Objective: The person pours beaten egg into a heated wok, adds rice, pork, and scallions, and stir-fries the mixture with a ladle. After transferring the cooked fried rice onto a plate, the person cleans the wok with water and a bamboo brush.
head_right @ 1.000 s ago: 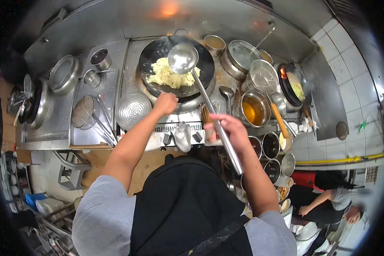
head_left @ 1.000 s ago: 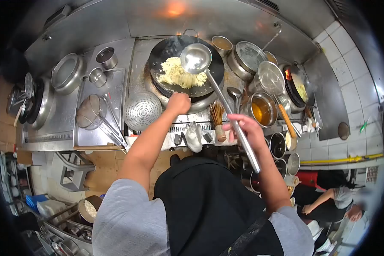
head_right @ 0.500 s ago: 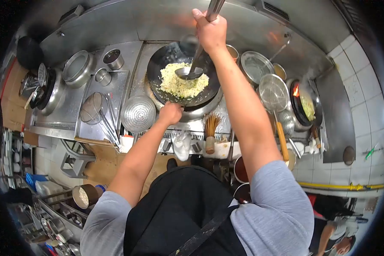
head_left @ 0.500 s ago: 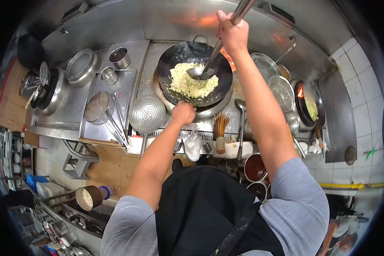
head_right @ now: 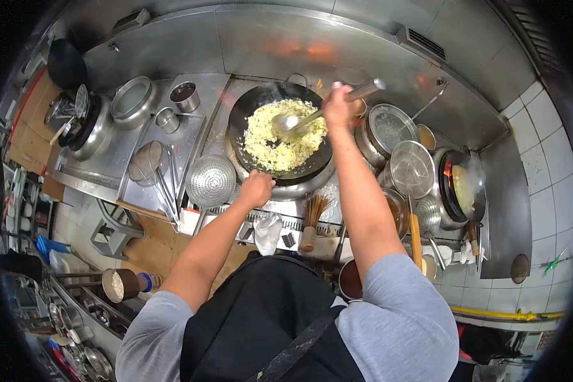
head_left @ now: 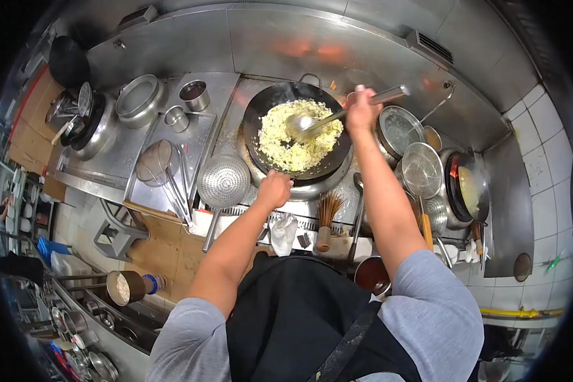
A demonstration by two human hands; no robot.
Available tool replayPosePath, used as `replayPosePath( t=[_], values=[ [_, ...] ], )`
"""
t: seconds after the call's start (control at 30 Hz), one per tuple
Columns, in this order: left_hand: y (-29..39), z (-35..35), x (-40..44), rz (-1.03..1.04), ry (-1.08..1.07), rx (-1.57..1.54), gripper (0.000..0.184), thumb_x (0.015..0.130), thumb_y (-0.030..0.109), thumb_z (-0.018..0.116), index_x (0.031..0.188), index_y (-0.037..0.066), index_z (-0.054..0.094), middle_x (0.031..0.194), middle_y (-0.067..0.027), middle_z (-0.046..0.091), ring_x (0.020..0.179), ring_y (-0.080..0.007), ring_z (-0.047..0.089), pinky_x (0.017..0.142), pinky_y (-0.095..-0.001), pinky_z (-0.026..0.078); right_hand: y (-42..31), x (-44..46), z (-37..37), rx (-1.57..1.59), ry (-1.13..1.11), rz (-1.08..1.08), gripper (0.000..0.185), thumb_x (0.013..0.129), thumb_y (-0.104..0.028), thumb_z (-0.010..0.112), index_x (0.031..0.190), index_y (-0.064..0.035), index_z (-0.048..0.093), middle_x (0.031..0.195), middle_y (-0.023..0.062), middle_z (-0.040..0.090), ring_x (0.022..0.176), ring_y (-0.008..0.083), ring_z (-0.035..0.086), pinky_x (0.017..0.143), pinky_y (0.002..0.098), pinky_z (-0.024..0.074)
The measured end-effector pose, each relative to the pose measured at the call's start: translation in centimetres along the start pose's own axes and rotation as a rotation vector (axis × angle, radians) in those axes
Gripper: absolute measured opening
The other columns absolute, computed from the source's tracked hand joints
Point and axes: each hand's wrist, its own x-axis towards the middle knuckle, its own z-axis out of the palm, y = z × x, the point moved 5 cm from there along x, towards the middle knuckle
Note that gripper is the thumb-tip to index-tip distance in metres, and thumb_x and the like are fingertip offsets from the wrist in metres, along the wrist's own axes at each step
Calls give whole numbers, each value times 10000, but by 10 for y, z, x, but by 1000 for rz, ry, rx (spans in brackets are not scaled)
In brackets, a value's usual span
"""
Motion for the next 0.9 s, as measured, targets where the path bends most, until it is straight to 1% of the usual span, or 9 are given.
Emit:
replayPosePath(
  t=[0.1, 0.23, 0.33, 0.4, 0.5, 0.57, 0.63, 0.77, 0.9],
  values=[
    [16, -14, -13, 96, 106, -25, 270, 951, 245, 558, 866, 34, 703, 932, -177, 706, 955, -386, 612, 849, -502, 498, -19, -13, 36, 147, -127, 439, 365, 955, -169, 648, 671, -135, 420, 546, -12, 372, 440, 139, 372, 442, 334, 344],
    [82, -93, -97, 230, 168, -98, 214, 925, 173, 575, 868, 19, 713, 798, -202, 662, 819, -382, 622, 848, -491, 464, -118, 3, 67, 17, -438, 682, 386, 945, -176, 636, 656, -144, 381, 545, -35, 311, 422, 115, 287, 423, 330, 301],
    [88, -102, -88, 240, 242, -143, 196, 910, 149, 594, 816, 12, 698, 750, -201, 659, 768, -406, 620, 845, -499, 464, -113, 1, 77, -82, -329, 561, 372, 919, -192, 675, 625, -109, 464, 511, -7, 396, 413, 136, 376, 411, 341, 324],
    [67, -69, -52, 212, 159, -200, 255, 929, 172, 583, 774, -7, 674, 786, -235, 667, 756, -432, 614, 824, -517, 479, -59, -4, 79, -248, -179, 325, 342, 903, -191, 699, 619, -70, 554, 510, 28, 503, 444, 137, 474, 426, 352, 358],
    [25, 31, -56, 136, 71, -87, 290, 939, 217, 583, 808, -19, 690, 858, -248, 692, 805, -437, 641, 823, -535, 504, -25, 7, 80, -215, -145, 32, 330, 914, -157, 694, 655, -122, 493, 513, 3, 463, 385, 146, 437, 377, 327, 367],
    [15, 46, -91, 152, -219, -94, 305, 938, 260, 594, 866, -12, 713, 939, -245, 712, 857, -437, 666, 839, -536, 528, -86, 13, 95, -100, -192, 76, 342, 916, -175, 699, 657, -131, 480, 527, 7, 469, 403, 145, 448, 389, 322, 379],
    [12, 31, -129, 20, -552, -243, 327, 943, 263, 543, 819, 13, 713, 844, -235, 699, 850, -438, 672, 789, -547, 516, -141, 9, 107, -55, -221, 56, 351, 916, -185, 698, 656, -134, 468, 536, 18, 465, 416, 144, 438, 398, 317, 368],
    [77, -83, -115, 227, -241, -180, 305, 944, 233, 526, 879, 36, 749, 846, -252, 692, 814, -440, 671, 755, -539, 528, -192, -35, 120, -15, -238, 166, 364, 916, -168, 700, 656, -127, 448, 543, -5, 430, 411, 124, 396, 394, 305, 345],
    [58, -55, -49, 187, -13, -139, 258, 921, 242, 557, 854, 70, 737, 864, -197, 718, 832, -399, 682, 725, -502, 536, -77, -78, 102, -127, -214, 135, 317, 906, -109, 702, 651, -80, 516, 567, -18, 512, 504, 84, 462, 473, 302, 388]
  ],
)
